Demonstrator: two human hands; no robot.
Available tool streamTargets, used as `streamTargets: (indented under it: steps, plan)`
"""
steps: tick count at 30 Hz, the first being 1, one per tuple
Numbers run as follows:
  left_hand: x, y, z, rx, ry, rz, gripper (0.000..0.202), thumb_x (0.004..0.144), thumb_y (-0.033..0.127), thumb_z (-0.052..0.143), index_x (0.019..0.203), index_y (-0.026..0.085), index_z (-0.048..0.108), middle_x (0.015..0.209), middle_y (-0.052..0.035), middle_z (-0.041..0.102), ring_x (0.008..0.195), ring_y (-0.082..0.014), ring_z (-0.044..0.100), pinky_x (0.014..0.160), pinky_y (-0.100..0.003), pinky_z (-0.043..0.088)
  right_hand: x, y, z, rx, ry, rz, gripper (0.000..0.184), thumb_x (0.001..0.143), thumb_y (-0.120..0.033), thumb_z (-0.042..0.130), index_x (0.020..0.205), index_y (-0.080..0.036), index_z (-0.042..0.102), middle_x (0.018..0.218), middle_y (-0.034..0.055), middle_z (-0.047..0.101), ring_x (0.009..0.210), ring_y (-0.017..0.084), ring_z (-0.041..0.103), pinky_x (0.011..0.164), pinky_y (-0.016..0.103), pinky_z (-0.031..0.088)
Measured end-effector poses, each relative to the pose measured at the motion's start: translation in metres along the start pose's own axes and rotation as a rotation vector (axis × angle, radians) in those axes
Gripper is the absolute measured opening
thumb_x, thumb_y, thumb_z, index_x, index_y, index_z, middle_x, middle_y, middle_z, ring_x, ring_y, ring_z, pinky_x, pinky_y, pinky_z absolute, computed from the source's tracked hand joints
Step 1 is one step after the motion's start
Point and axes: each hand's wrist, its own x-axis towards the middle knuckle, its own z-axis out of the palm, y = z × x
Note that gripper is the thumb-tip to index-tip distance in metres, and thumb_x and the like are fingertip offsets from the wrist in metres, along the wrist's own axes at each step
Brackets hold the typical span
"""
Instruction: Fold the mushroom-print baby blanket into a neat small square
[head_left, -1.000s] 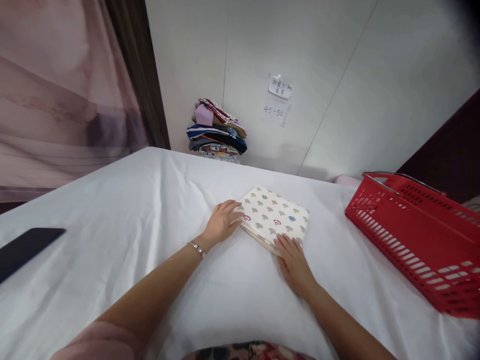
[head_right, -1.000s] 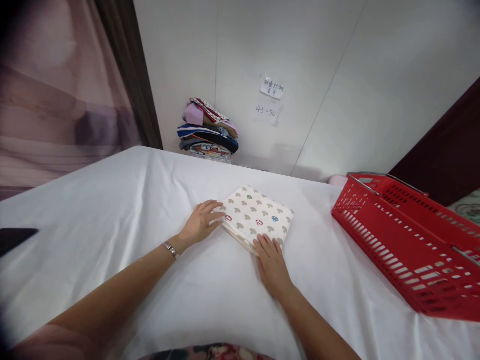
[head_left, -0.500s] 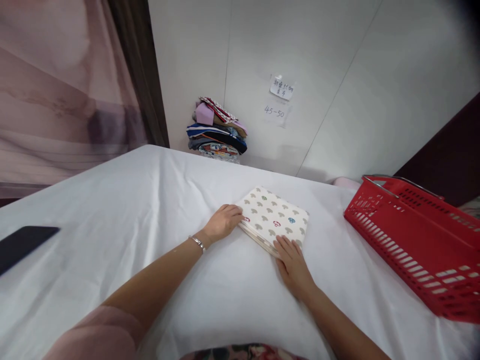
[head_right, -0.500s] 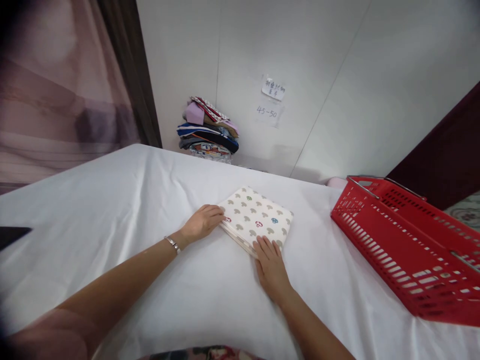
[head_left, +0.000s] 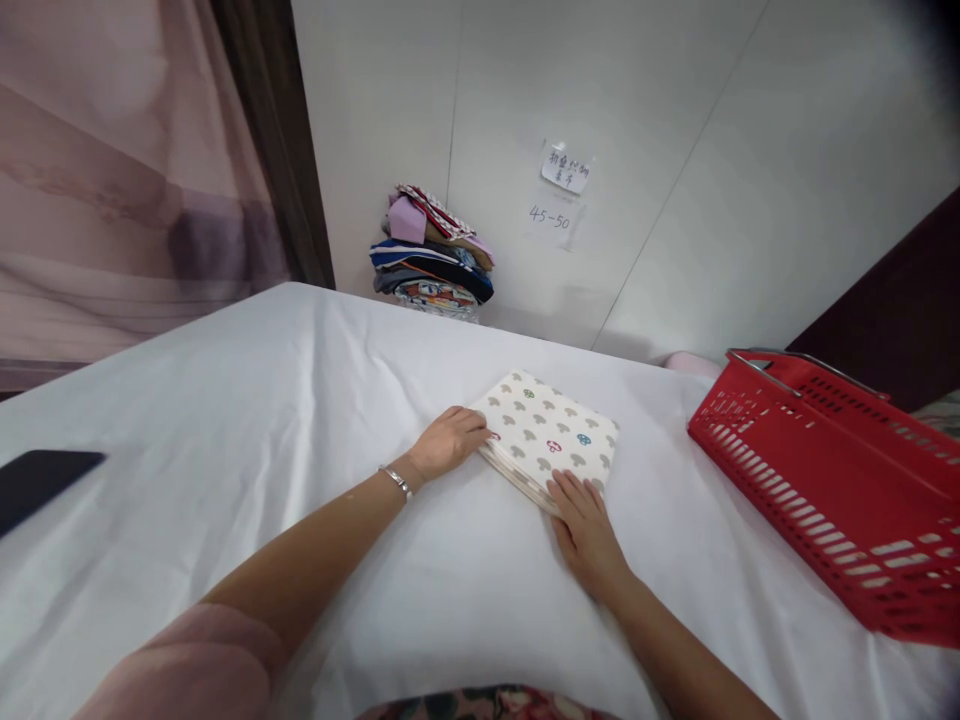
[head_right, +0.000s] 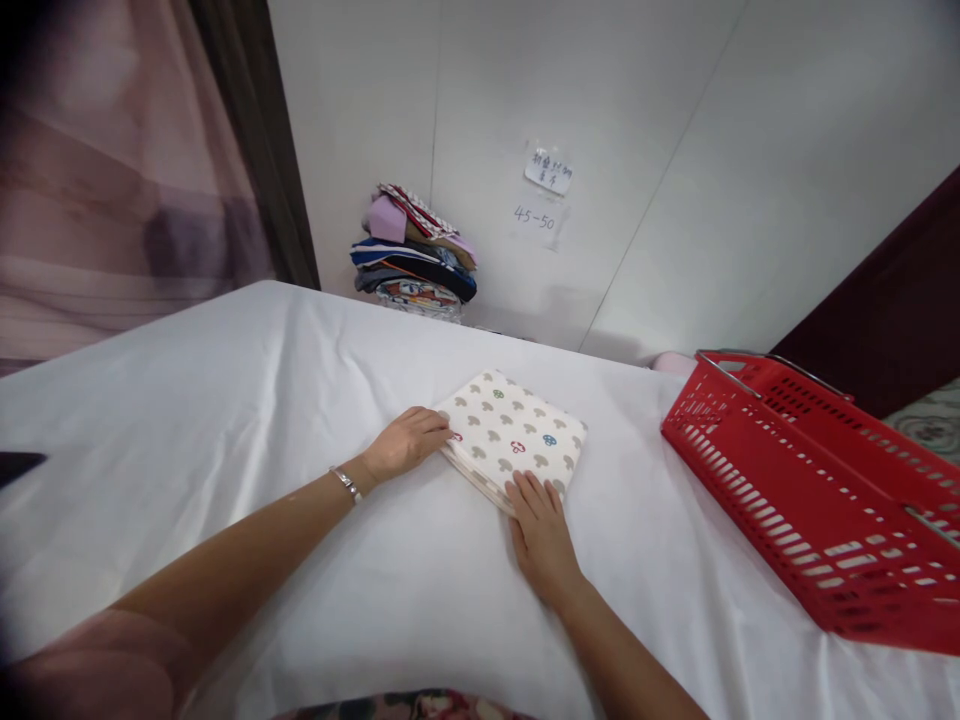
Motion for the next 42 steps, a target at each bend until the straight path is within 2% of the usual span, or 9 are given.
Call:
streamTargets:
  steps: [8,15,19,24,29,33,38,40,42]
  plan:
    - [-0.009,0.000,-0.002,-0.024,-0.066,-0.030,0.037,0.091,0.017,0.030,0.113,0.026,0.059,0.100,-0.0067,0.061,0.097,-0.0175,0.052,0.088,-0.035,0.037,0.000,-0.002,-0.002,0.009,-0.040,0.014,0.052,0.088,-0.016,0.035,0.140,-0.021,0.029,0.141,0.0078,0.038,0.133,0.024,0.027,0.106,0.051,0.027]
    - [-0.011,0.001,-0.005,-0.045,-0.066,-0.072,0.049,0.080,0.002,0.035,0.115,0.027,0.058,0.105,-0.0056,0.060,0.101,-0.0179,0.052,0.090,-0.037,0.038,0.017,-0.006,-0.017,0.029,-0.138,0.040,0.050,0.086,-0.015,0.036,0.135,-0.021,0.038,0.141,0.0067,0.038,0.132,0.023,0.029,0.106,0.050,0.026]
    - [-0.002,0.020,-0.005,-0.071,0.004,-0.055,0.038,0.082,0.011,0.041,0.116,0.019,0.056,0.117,-0.0086,0.057,0.111,-0.0201,0.049,0.097,-0.040,0.036,0.032,-0.016,-0.013,0.021,-0.199,-0.024,0.055,0.084,-0.017,0.039,0.139,-0.019,0.031,0.145,0.0077,0.030,0.134,0.024,0.026,0.106,0.049,0.025]
    - [-0.001,0.040,0.013,-0.068,-0.073,0.002,0.036,0.090,0.024,0.039,0.125,0.020,0.048,0.131,-0.0082,0.050,0.125,-0.0207,0.040,0.105,-0.044,0.030,0.034,-0.022,-0.007,0.008,-0.206,-0.044,0.058,0.084,-0.020,0.043,0.140,-0.019,0.028,0.145,0.0091,0.030,0.134,0.026,0.025,0.107,0.051,0.024]
    - [-0.006,0.036,0.023,-0.071,-0.103,-0.015,0.036,0.092,0.027,0.037,0.125,0.020,0.048,0.133,-0.0074,0.049,0.127,-0.0193,0.040,0.107,-0.043,0.029,0.040,-0.020,-0.026,0.084,-0.289,-0.006,0.059,0.085,-0.026,0.044,0.141,-0.021,0.026,0.146,0.0066,0.029,0.135,0.022,0.023,0.107,0.046,0.026]
    - [-0.007,0.032,0.022,-0.088,-0.096,-0.012,0.038,0.092,0.030,0.037,0.128,0.021,0.046,0.134,-0.0068,0.049,0.127,-0.0189,0.040,0.107,-0.044,0.029,0.050,-0.016,-0.020,0.077,-0.282,-0.010,0.059,0.087,-0.034,0.045,0.141,-0.020,0.025,0.147,0.0083,0.025,0.136,0.023,0.018,0.108,0.048,0.023]
    - [0.000,0.029,0.015,-0.166,-0.045,-0.075,0.031,0.092,0.031,0.037,0.113,0.024,0.059,0.121,-0.0039,0.060,0.116,-0.0170,0.051,0.100,-0.040,0.038,0.050,-0.014,-0.012,0.103,-0.289,-0.023,0.062,0.087,-0.042,0.046,0.141,-0.020,0.026,0.147,0.0083,0.027,0.135,0.024,0.021,0.109,0.048,0.021]
    - [0.007,0.024,0.013,-0.175,0.012,-0.160,0.030,0.091,0.031,0.037,0.099,0.023,0.065,0.112,-0.0042,0.064,0.108,-0.0176,0.055,0.095,-0.038,0.042,0.046,-0.009,-0.019,0.152,-0.269,-0.004,0.054,0.089,-0.040,0.043,0.139,-0.024,0.030,0.145,0.0059,0.031,0.135,0.022,0.024,0.108,0.046,0.024]
    - [0.017,0.014,0.013,-0.150,0.092,-0.286,0.030,0.089,0.033,0.039,0.094,0.021,0.066,0.113,-0.0063,0.063,0.107,-0.0201,0.056,0.093,-0.039,0.044,0.041,0.003,-0.024,0.162,-0.171,0.081,0.047,0.091,-0.038,0.040,0.136,-0.027,0.035,0.144,0.0052,0.033,0.134,0.023,0.025,0.106,0.047,0.026]
